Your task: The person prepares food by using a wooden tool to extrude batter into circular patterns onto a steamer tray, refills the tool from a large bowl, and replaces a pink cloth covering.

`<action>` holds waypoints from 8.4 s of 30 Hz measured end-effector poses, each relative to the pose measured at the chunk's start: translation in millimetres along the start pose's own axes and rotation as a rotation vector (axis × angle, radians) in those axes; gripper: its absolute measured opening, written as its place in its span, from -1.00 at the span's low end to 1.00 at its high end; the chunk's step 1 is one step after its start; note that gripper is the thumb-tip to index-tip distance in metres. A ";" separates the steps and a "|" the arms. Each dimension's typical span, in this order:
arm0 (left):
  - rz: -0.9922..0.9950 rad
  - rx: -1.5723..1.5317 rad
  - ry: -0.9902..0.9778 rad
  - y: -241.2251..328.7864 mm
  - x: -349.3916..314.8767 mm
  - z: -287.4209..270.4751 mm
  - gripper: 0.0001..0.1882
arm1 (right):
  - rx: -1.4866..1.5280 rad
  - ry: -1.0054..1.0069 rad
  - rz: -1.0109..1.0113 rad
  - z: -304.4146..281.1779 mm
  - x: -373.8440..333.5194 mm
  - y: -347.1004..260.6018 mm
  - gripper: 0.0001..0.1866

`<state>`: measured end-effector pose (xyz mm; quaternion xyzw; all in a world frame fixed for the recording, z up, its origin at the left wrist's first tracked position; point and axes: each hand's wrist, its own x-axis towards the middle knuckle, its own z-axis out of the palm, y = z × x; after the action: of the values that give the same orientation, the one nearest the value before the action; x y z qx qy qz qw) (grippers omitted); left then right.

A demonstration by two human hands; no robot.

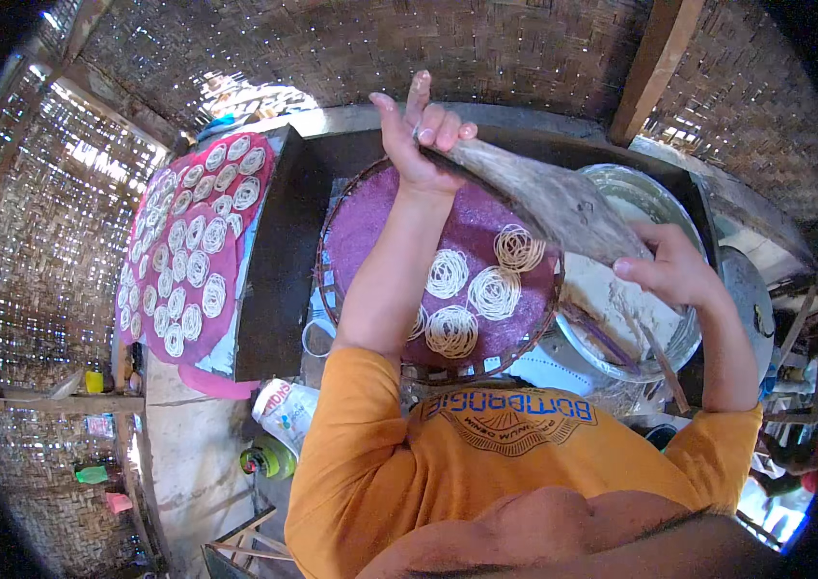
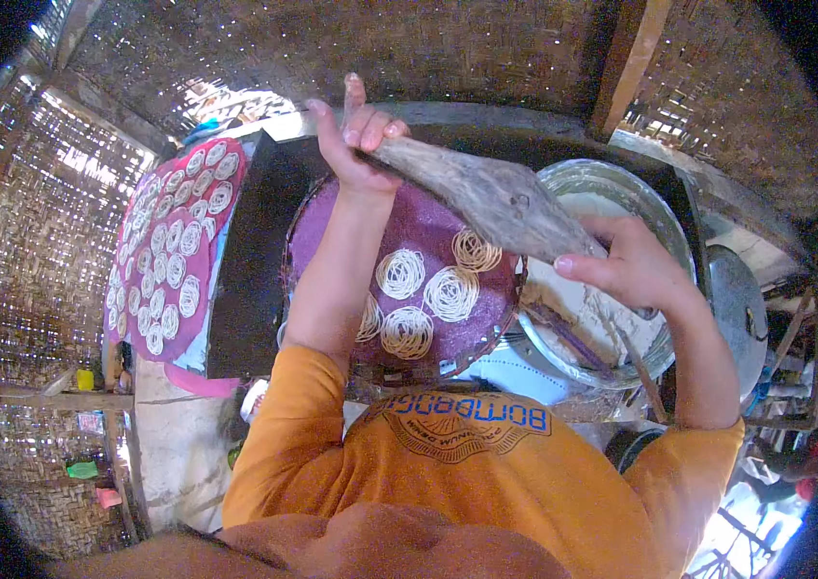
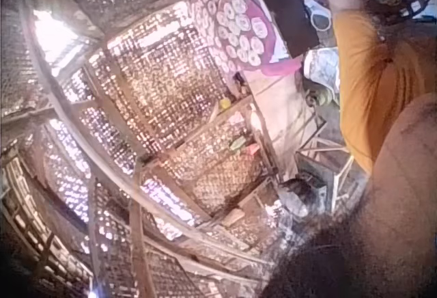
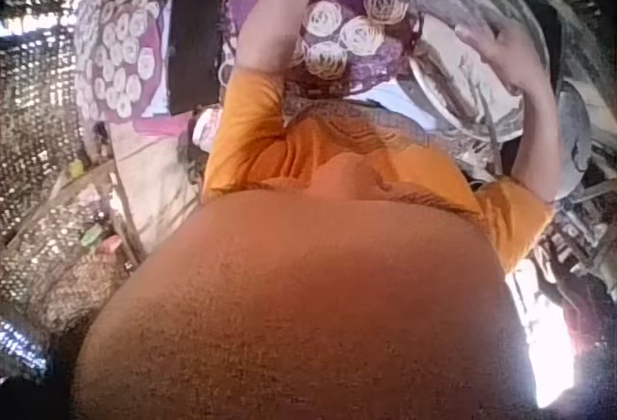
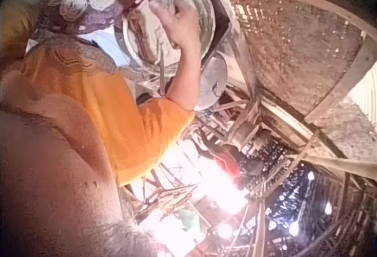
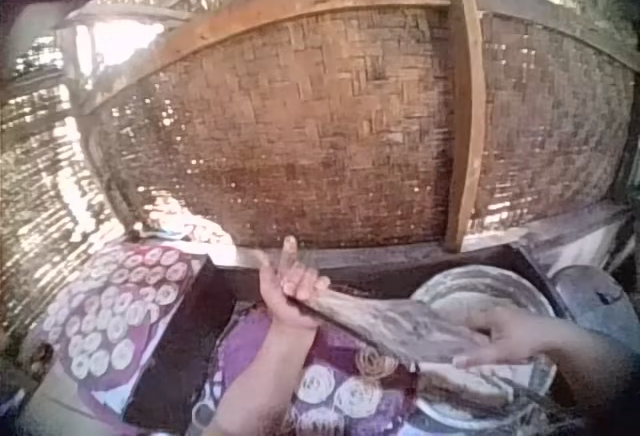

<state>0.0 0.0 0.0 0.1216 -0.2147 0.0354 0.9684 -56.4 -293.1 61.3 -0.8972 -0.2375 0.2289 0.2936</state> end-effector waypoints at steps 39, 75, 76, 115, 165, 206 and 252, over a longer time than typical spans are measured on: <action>-0.794 1.679 -0.052 -75.4 -58.1 -89.6 -0.51 | 0.322 0.122 0.099 19.5 4.9 43.7 -0.57; 0.189 0.123 0.341 61.8 -3.0 -43.9 -0.24 | 0.029 -0.052 0.047 29.9 74.8 -35.4 -0.48; 0.221 0.161 0.371 65.6 3.3 -33.4 -0.22 | -0.012 0.003 -0.030 26.7 73.8 -42.0 -0.49; -0.449 0.272 0.523 13.1 -17.2 -18.6 -0.38 | -0.036 0.167 -0.210 30.8 38.3 -18.9 -0.58; 0.311 2.372 -0.662 -56.7 -57.8 150.0 -0.83 | -0.698 1.245 -0.948 3.1 -43.5 -118.5 -0.55; 0.651 0.444 -0.040 87.4 -213.5 94.0 -0.67 | -0.579 0.116 0.661 102.6 -98.9 151.0 -0.73; 0.494 0.639 0.001 130.8 -219.6 74.3 -0.52 | -0.454 0.433 0.601 121.3 -111.6 175.9 -0.82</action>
<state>-244.9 104.4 0.9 0.3614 -0.2150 0.3324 0.8442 -159.2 -430.6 -107.9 -0.9956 0.0571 0.0528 0.0520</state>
